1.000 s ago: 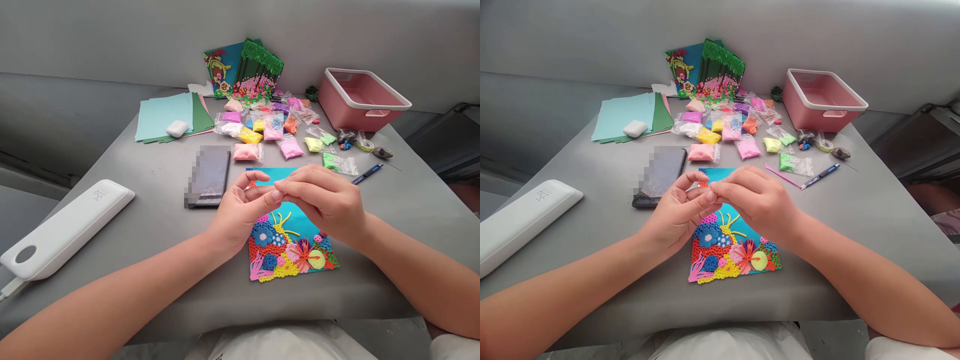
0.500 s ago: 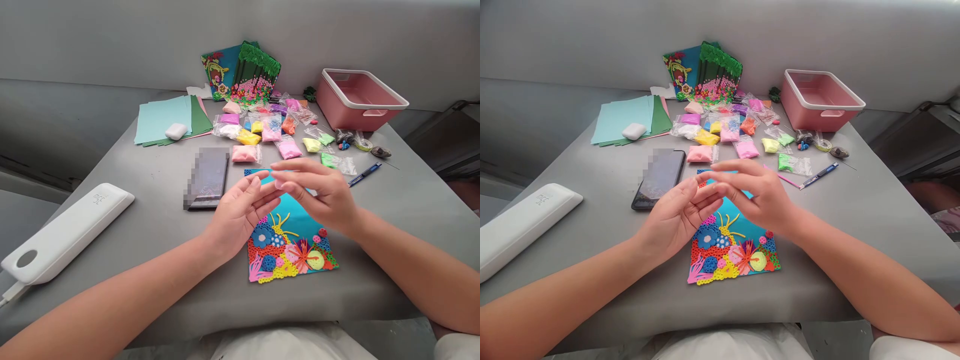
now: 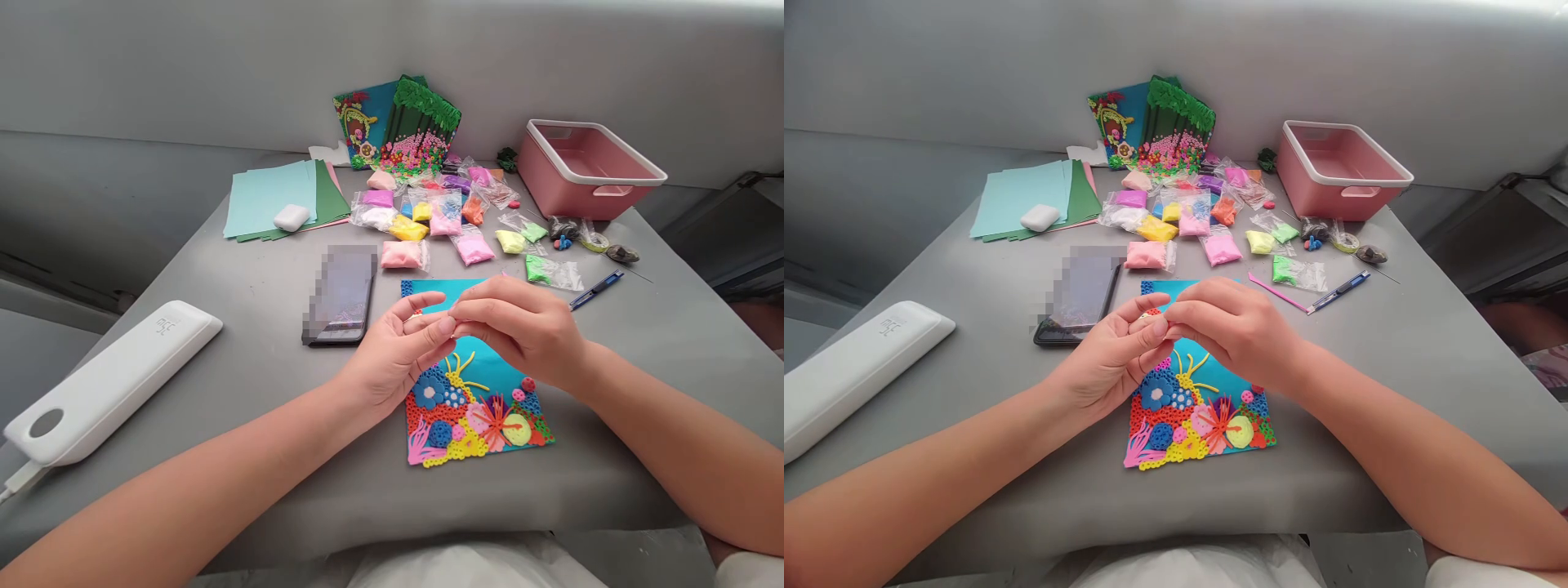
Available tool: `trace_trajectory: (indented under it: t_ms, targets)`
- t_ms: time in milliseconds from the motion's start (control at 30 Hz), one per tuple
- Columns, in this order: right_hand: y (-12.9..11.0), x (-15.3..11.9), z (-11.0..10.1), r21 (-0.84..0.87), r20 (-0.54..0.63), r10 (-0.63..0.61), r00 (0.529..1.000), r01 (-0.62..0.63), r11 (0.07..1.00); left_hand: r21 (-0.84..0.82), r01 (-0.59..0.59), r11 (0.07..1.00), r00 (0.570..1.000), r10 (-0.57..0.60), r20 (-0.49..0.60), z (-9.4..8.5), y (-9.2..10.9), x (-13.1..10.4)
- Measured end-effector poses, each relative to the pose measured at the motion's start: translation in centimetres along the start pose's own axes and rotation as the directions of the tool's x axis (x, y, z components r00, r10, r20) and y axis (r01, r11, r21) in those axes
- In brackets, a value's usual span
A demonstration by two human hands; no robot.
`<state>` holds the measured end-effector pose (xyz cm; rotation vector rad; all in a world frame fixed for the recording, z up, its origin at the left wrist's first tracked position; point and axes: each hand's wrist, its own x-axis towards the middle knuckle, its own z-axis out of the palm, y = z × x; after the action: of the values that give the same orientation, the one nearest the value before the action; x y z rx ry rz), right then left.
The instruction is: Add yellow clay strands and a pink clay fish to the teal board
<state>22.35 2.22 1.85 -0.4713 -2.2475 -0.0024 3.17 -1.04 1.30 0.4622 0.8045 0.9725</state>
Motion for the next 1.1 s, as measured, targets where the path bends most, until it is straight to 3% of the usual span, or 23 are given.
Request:
trace_trajectory:
  t_ms: [133,233,300,367,433,500,600,733,833,933,1100]
  targets:
    - [-0.18,0.07,-0.04,0.044,-0.025,0.086,0.996,-0.085,0.995,0.052,-0.040,0.998,0.999,0.040,-0.016,0.10,0.19,-0.18]
    - [-0.34,0.19,-0.16,0.108,-0.055,0.276,0.960,-0.269,0.957,0.163,-0.147,0.976,0.989,0.146,0.018,0.03,0.30,-0.55]
    - [-0.34,0.30,-0.26,0.164,-0.072,0.451,0.889,-0.436,0.885,0.225,-0.223,0.949,0.975,0.218,0.050,-0.05,0.25,-0.77]
    - [-0.25,0.40,-0.29,0.215,-0.093,0.606,0.790,-0.578,0.787,0.249,-0.261,0.933,0.965,0.248,0.081,-0.14,0.09,-0.88]
    - [-0.13,0.42,-0.19,0.251,-0.111,0.675,0.730,-0.636,0.729,0.223,-0.249,0.943,0.968,0.233,0.096,-0.18,-0.05,-0.84]
    - [-0.07,0.36,0.03,0.260,-0.109,0.650,0.752,-0.610,0.749,0.150,-0.207,0.967,0.977,0.195,0.088,-0.11,-0.05,-0.72]
    - [-0.15,0.20,0.41,0.268,-0.046,0.540,0.840,-0.511,0.817,0.069,-0.153,0.986,0.988,0.149,0.048,0.12,0.22,-0.53]
    - [-0.27,0.08,0.58,0.266,0.023,0.397,0.917,-0.389,0.882,0.093,-0.119,0.989,0.992,0.121,-0.021,0.19,0.56,-0.32]
    - [-0.18,-0.04,0.52,0.202,0.033,0.218,0.975,-0.220,0.954,0.121,-0.059,0.991,0.998,0.059,0.000,-0.06,0.44,-0.20]
    - [-0.12,-0.22,0.49,0.109,0.048,0.099,0.994,-0.104,0.989,0.161,-0.047,0.986,0.997,0.037,0.067,-0.32,0.17,-0.17]
    - [-0.37,-0.37,0.44,0.025,0.029,0.045,0.999,-0.046,0.999,0.177,-0.075,0.981,0.994,0.059,0.095,-0.52,0.02,-0.13]
